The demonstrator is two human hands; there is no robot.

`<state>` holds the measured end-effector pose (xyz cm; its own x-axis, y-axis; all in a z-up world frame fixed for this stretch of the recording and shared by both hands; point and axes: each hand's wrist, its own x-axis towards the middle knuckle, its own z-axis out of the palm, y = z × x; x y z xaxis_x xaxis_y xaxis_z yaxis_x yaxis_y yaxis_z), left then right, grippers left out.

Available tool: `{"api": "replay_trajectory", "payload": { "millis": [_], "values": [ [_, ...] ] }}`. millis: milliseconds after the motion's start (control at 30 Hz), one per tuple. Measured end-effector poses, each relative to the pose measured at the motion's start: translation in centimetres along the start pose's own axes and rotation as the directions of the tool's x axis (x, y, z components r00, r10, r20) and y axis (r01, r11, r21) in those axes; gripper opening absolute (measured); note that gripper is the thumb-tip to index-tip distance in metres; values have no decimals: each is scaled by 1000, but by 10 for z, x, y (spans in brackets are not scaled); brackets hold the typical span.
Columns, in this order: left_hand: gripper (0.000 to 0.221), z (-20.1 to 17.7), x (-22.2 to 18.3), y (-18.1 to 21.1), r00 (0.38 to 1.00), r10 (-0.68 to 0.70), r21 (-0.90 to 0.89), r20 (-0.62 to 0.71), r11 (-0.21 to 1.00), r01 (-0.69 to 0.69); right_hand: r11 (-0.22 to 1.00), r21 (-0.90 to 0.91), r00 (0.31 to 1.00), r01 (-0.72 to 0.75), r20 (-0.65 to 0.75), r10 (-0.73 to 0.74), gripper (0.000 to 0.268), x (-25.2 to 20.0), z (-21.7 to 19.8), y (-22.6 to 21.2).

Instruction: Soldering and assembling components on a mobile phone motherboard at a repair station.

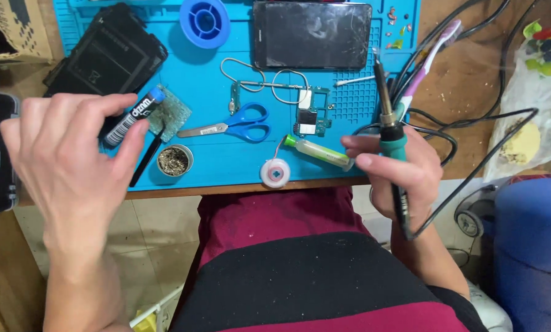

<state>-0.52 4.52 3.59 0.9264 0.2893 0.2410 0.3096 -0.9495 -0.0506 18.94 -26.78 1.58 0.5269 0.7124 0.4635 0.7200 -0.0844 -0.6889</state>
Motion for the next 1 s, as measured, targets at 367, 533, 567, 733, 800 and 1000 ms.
{"api": "replay_trajectory", "payload": {
  "millis": [367,533,567,733,800,1000],
  "values": [
    [21,2,26,72,947,230,-432,-227,848,-309,906,-377,972,192,203,-121,24,3,7,10],
    [14,6,37,91,950,254,-445,-182,840,-310,886,-415,969,209,209,-130,18,4,9,11],
    [14,5,38,92,949,256,-446,-183,839,-312,885,-416,970,207,208,-129,18,3,9,10],
    [23,1,40,95,944,275,-496,-183,803,-330,988,-119,987,99,135,-83,27,-1,10,0],
    [19,0,41,94,937,275,-513,-217,784,-349,990,-94,987,106,130,-93,32,1,11,-1],
    [16,-7,40,86,926,268,-529,-267,762,-373,997,62,988,56,141,-65,37,4,10,-7]
  ]
}}
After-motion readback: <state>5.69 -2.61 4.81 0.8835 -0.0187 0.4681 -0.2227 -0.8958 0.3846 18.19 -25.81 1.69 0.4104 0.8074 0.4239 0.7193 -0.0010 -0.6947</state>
